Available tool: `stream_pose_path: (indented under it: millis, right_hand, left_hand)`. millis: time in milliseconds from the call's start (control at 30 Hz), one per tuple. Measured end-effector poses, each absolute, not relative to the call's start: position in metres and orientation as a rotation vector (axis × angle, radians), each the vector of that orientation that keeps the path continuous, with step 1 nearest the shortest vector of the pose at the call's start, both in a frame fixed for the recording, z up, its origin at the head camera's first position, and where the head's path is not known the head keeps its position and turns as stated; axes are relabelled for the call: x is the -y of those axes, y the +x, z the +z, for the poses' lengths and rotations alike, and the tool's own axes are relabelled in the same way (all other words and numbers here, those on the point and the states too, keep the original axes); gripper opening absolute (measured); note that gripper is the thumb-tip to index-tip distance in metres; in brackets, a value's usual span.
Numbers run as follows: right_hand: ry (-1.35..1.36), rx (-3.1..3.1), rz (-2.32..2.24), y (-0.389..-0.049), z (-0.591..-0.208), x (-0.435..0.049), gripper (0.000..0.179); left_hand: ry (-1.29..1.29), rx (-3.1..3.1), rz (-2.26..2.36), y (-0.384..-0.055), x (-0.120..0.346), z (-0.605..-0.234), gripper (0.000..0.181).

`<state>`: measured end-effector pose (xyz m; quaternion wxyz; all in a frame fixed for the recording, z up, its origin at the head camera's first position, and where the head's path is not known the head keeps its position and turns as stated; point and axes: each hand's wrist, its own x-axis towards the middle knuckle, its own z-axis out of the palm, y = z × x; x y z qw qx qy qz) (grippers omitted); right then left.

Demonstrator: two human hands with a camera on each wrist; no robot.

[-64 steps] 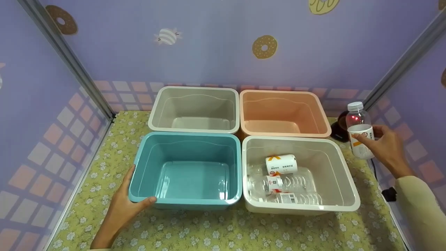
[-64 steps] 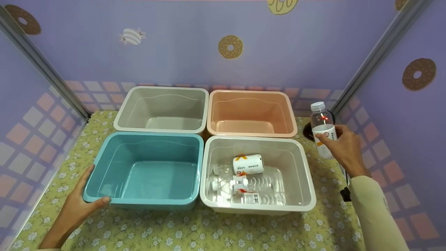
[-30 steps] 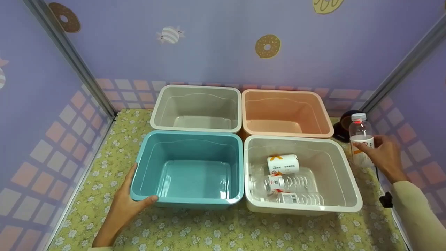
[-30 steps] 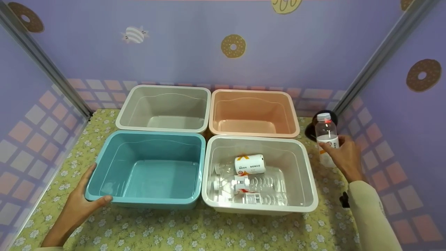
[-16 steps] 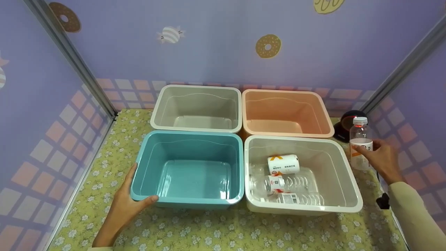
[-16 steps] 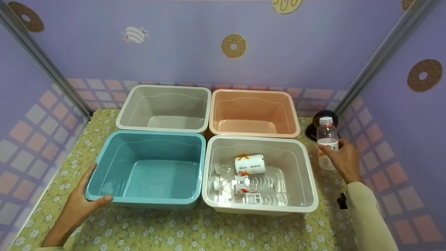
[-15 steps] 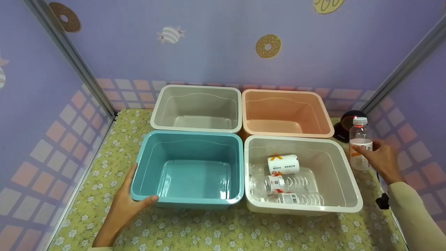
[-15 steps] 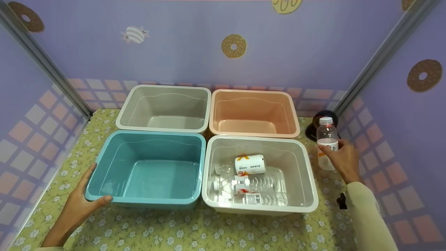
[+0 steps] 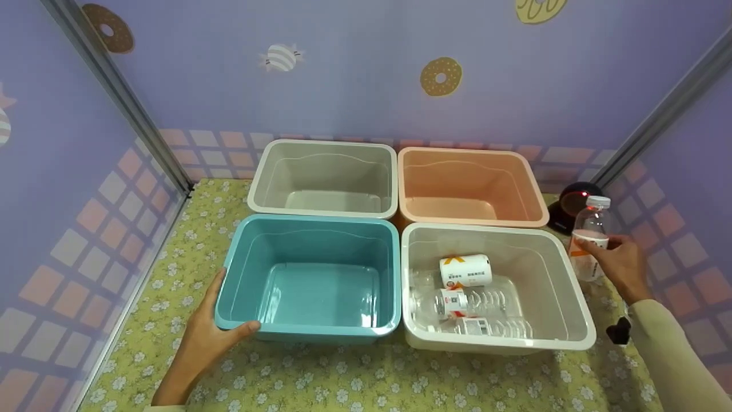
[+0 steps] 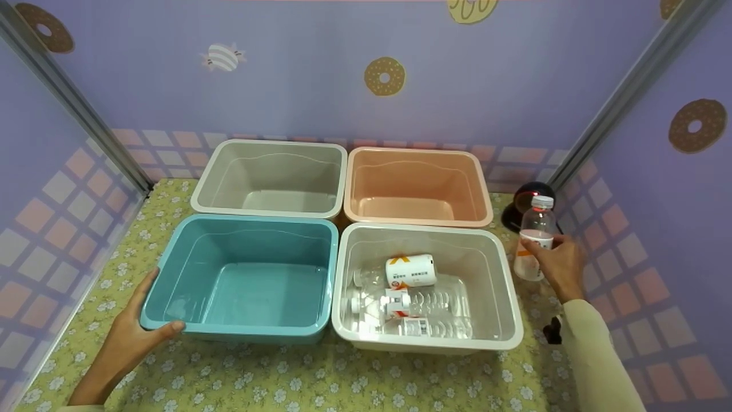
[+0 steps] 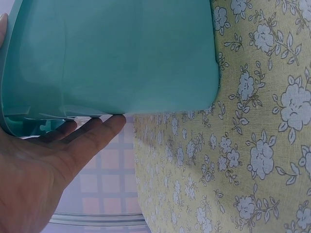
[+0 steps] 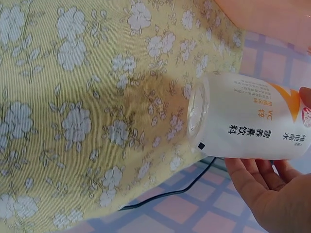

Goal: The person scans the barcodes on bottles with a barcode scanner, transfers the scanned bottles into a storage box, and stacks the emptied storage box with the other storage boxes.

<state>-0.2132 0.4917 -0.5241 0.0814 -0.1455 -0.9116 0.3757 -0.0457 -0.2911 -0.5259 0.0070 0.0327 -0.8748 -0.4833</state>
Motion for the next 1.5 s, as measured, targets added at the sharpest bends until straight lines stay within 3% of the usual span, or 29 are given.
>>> stream_pose_path:
  millis: [200, 433, 633, 900, 1233, 1500]
  right_hand:
    - [-0.530, 2.724, 1.162, -0.213, -0.525, -0.492, 0.085]
    - [-0.720, 2.591, 1.354, -0.214, -0.523, -0.492, 0.066]
    - [-0.824, 2.459, 1.572, -0.214, -0.522, -0.492, 0.071]
    - [-0.956, 2.024, 1.996, -0.215, -0.517, -0.489, 0.036]
    - [-0.941, 1.737, 2.306, -0.212, -0.516, -0.488, 0.019]
    - [-0.929, 1.626, 2.471, -0.210, -0.513, -0.488, 0.018]
  left_hand:
    - [0.101, 2.722, -1.535, -0.046, 0.291, -0.526, 0.124]
    - [0.110, 2.711, -1.549, -0.047, 0.289, -0.525, 0.122]
    - [0.116, 2.723, -1.544, -0.046, 0.289, -0.523, 0.123]
    - [0.097, 2.742, -1.476, -0.046, 0.290, -0.524, 0.122]
    - [0.102, 2.734, -1.484, -0.047, 0.290, -0.525, 0.124]
    - [0.120, 2.732, -1.503, -0.045, 0.290, -0.526, 0.124]
